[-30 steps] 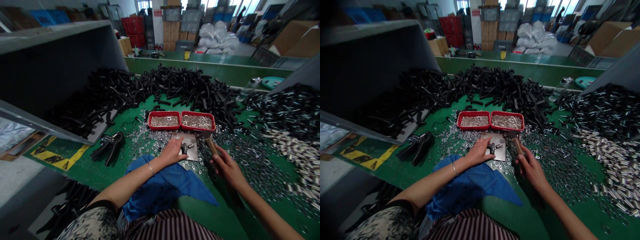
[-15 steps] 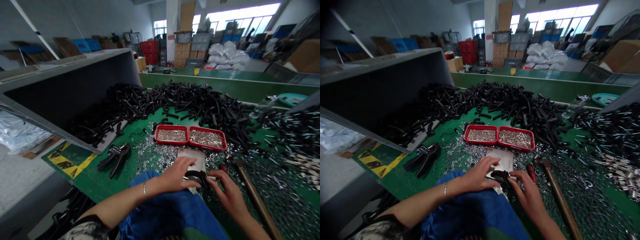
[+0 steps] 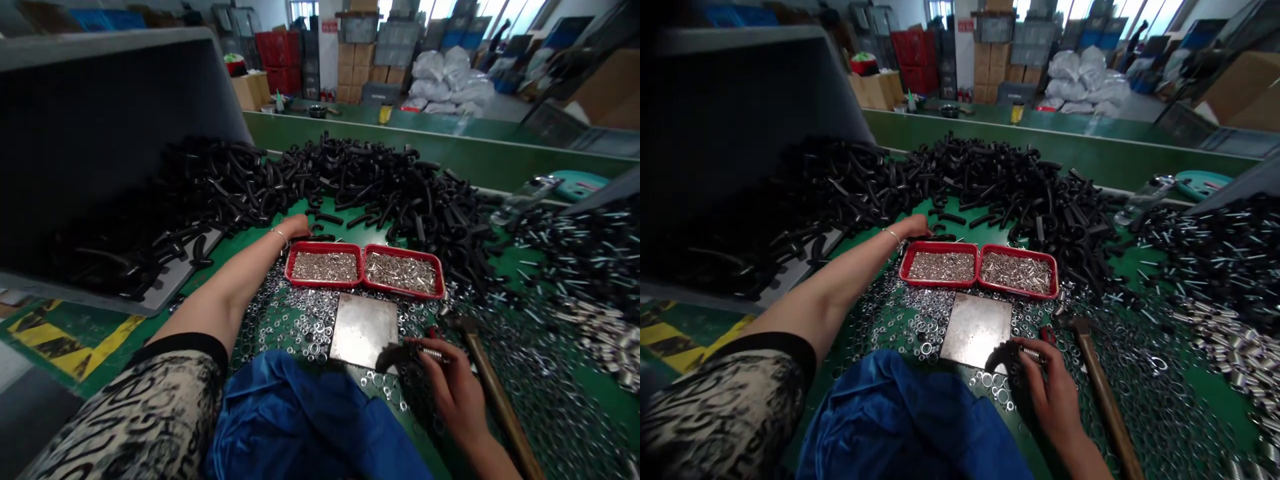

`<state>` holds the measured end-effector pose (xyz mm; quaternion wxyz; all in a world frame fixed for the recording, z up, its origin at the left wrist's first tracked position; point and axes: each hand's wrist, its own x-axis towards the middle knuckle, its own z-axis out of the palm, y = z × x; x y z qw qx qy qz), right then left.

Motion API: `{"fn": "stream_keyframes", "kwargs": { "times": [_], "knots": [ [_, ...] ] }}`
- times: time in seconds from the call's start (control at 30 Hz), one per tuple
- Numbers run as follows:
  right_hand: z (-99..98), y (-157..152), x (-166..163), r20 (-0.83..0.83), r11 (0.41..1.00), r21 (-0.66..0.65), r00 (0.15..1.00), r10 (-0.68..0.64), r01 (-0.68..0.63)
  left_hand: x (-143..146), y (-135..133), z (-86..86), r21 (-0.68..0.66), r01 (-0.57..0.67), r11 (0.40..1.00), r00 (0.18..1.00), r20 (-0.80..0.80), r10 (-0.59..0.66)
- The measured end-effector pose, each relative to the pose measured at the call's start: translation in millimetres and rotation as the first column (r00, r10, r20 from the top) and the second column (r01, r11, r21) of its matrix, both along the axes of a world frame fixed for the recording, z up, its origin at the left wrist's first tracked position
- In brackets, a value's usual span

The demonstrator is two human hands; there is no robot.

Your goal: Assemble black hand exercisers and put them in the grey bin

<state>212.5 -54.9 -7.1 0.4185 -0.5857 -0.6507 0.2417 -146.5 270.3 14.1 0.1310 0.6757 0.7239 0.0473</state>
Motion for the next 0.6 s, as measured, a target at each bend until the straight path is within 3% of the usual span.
{"fn": "stream_keyframes", "kwargs": {
  "times": [0.07, 0.13, 0.17, 0.23, 0.27, 0.37, 0.43, 0.47, 0.53, 0.6],
  "knots": [
    [-2.3, 7, -7, -0.264, 0.979, -0.190, 0.957, -0.122, 0.072, -3, 2, -3.5, 0.062, 0.003, 0.998, 1.000, 0.019, -0.004],
    [-2.2, 16, -14, -0.473, 0.945, -0.324, 0.858, -0.198, 0.039, -8, 0, 0.4, 0.278, -0.065, 0.958, 0.990, 0.141, 0.026],
    [-1.0, 20, -16, -0.555, 0.931, -0.365, 0.802, -0.220, 0.003, -9, -3, 5.0, 0.405, -0.124, 0.906, 0.967, 0.254, 0.019],
    [2.4, 26, -20, -0.683, 0.893, -0.438, 0.682, -0.260, -0.099, -5, -17, 18.2, 0.565, -0.236, 0.791, 0.860, 0.500, -0.100],
    [4.2, 27, -21, -0.731, 0.867, -0.472, 0.620, -0.284, -0.160, 1, -30, 25.2, 0.581, -0.250, 0.775, 0.783, 0.592, -0.192],
    [6.9, 27, -26, -0.792, 0.780, -0.544, 0.498, -0.354, -0.310, 39, -100, 37.2, 0.456, -0.067, 0.887, 0.533, 0.768, -0.354],
    [6.4, 24, -30, -0.798, 0.757, -0.556, 0.476, -0.370, -0.343, 71, -162, 31.7, 0.244, 0.090, 0.966, 0.365, 0.894, -0.260],
    [5.9, 23, -33, -0.795, 0.750, -0.559, 0.488, -0.361, -0.354, 86, -194, 25.1, 0.126, 0.175, 0.976, 0.301, 0.937, -0.175],
    [6.0, 19, -38, -0.751, 0.745, -0.571, 0.586, -0.305, -0.344, 111, -248, 8.4, -0.001, 0.239, 0.971, 0.255, 0.965, -0.062],
    [8.7, 14, -42, -0.612, 0.794, -0.556, 0.768, -0.190, -0.246, 126, -286, -5.9, -0.056, 0.254, 0.965, 0.269, 0.963, -0.015]
  ]
}}
